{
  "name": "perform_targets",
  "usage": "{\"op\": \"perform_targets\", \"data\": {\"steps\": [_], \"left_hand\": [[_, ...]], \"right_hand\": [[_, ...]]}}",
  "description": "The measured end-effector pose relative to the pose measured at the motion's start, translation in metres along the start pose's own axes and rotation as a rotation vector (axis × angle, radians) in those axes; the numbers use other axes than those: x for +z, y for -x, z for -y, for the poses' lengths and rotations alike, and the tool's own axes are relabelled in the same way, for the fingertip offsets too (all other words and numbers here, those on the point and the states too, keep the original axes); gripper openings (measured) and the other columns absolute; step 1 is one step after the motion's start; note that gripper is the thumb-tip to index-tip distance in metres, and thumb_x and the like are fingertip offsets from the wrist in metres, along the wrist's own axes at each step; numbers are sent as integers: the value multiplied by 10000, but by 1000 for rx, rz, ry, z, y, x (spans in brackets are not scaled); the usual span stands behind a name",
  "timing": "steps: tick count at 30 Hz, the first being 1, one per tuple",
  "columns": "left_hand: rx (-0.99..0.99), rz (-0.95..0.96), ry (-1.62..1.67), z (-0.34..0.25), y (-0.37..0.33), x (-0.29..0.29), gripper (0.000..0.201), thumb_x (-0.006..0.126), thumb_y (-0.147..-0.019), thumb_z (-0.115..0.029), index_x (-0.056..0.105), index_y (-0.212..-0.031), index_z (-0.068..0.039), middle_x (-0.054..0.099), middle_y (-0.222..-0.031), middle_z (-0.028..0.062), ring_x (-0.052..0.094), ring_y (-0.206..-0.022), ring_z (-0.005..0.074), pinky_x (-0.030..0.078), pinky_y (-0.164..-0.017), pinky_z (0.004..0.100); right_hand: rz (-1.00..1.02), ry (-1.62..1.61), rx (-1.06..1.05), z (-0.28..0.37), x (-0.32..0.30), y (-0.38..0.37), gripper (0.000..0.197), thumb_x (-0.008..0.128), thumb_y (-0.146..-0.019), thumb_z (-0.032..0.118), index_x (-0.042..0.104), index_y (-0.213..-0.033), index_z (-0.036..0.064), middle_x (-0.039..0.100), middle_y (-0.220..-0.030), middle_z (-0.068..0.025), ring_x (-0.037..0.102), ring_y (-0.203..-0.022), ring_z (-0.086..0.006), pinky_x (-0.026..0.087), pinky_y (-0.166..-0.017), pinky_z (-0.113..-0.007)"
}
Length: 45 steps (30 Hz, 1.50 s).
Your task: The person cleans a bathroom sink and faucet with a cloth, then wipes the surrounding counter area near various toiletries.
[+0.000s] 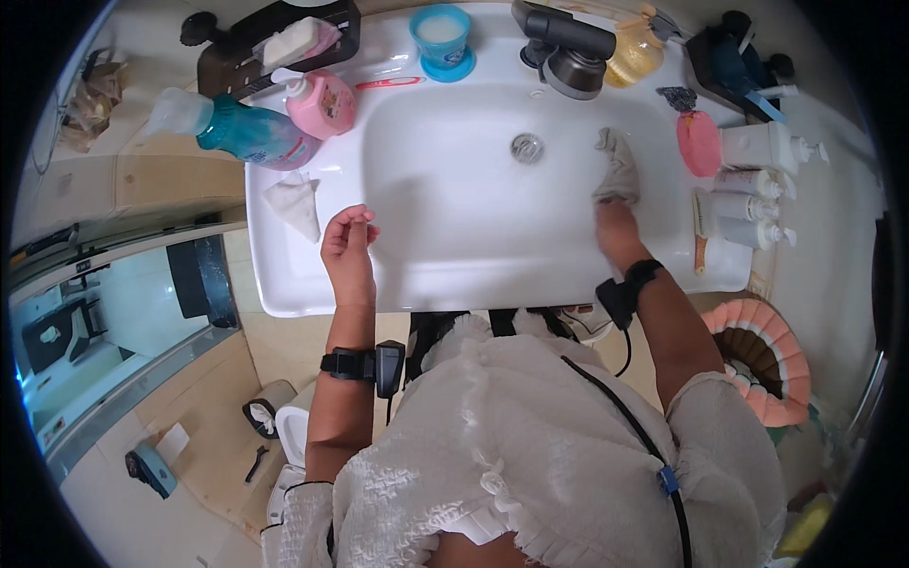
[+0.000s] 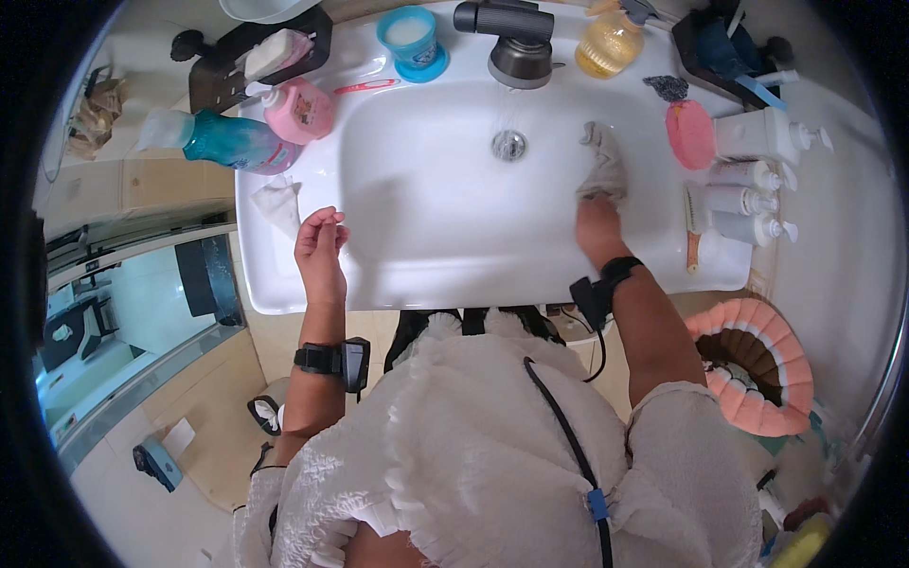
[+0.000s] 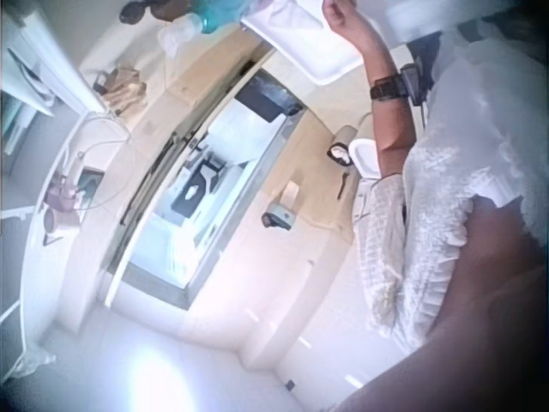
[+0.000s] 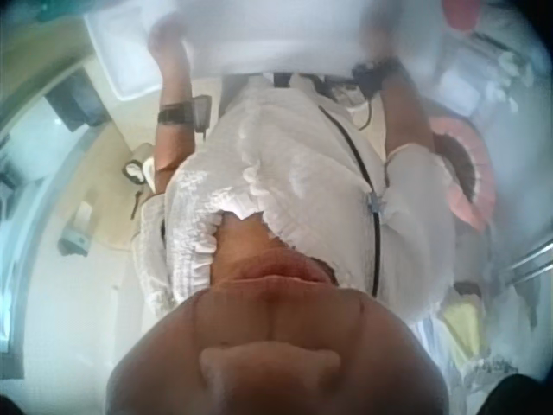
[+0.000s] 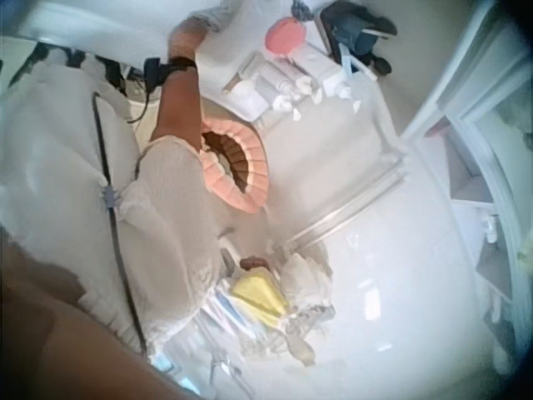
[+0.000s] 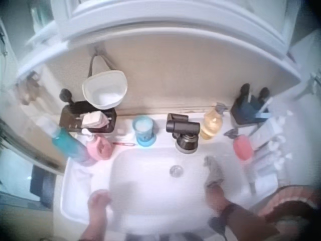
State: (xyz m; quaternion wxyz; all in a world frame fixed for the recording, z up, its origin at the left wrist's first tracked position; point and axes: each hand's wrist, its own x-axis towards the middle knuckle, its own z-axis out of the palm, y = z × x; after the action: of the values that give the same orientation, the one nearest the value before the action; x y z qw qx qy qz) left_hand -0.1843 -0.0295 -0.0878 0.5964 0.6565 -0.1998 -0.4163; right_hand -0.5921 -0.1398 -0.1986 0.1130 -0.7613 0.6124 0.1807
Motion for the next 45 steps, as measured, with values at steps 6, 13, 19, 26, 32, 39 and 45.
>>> {"op": "perform_targets", "data": {"steps": [6, 13, 19, 26, 32, 39, 45], "left_hand": [[-7, -64, -6, -4, 16, -24, 106, 552, -912, -81, 607, -998, -51, 634, -902, 23, 538, -681, 78, 453, -678, 216], [-13, -105, -31, -7, 26, -60, 120, 534, -919, -75, 600, -1015, -49, 633, -917, 29, 547, -702, 82, 460, -691, 221], [-36, -68, -40, -2, 27, -59, 117, 532, -929, -96, 604, -1005, -44, 627, -899, 21, 539, -706, 83, 453, -687, 219], [-7, 140, -36, -9, 18, -16, 145, 536, -913, -63, 594, -1043, -40, 623, -923, 28, 552, -748, 93, 475, -735, 240], [64, 527, -208, 1, 13, 62, 524, 572, -847, 0, 399, -1335, -79, 502, -1238, 88, 507, -1102, 188, 427, -940, 325], [-296, 473, -232, 8, -22, 161, 748, 339, -868, -611, 187, -1469, -192, 227, -1500, 88, 276, -1349, 321, 267, -1060, 496], [-637, 651, 549, -9, -19, 201, 782, 302, -878, -688, 325, -1396, -104, 450, -1351, 142, 466, -1225, 305, 404, -997, 428]], "right_hand": [[207, -995, -172, 161, -84, -15, 257, 537, -802, 127, 661, -1014, 49, 655, -958, -178, 637, -888, -306, 493, -780, -360], [8, -1390, -218, 309, -86, -82, 532, 440, -795, -35, 476, -1314, 75, 544, -1248, -172, 551, -1121, -256, 427, -939, -319], [106, -498, -656, 203, -38, -2, 502, 427, -745, -98, 581, -1186, 85, 435, -1374, -116, 480, -1196, -324, 394, -1008, -384], [-119, -868, 122, 43, -44, -17, 367, 463, -805, 41, 617, -1138, 56, 633, -1069, -159, 588, -1037, -270, 457, -895, -345], [-19, -2106, 29, 45, -140, -1, 416, 506, -860, 79, 480, -1265, -10, 561, -1217, -122, 548, -1115, -222, 426, -969, -374], [327, -2572, -93, 69, -190, 7, 394, 501, -915, 171, 441, -1275, 24, 532, -1261, -115, 503, -1182, -261, 372, -1026, -410], [325, -2384, -191, 78, -181, -2, 483, 391, -974, 405, 377, -1342, 92, 469, -1338, -84, 445, -1245, -263, 338, -1039, -466]]}}
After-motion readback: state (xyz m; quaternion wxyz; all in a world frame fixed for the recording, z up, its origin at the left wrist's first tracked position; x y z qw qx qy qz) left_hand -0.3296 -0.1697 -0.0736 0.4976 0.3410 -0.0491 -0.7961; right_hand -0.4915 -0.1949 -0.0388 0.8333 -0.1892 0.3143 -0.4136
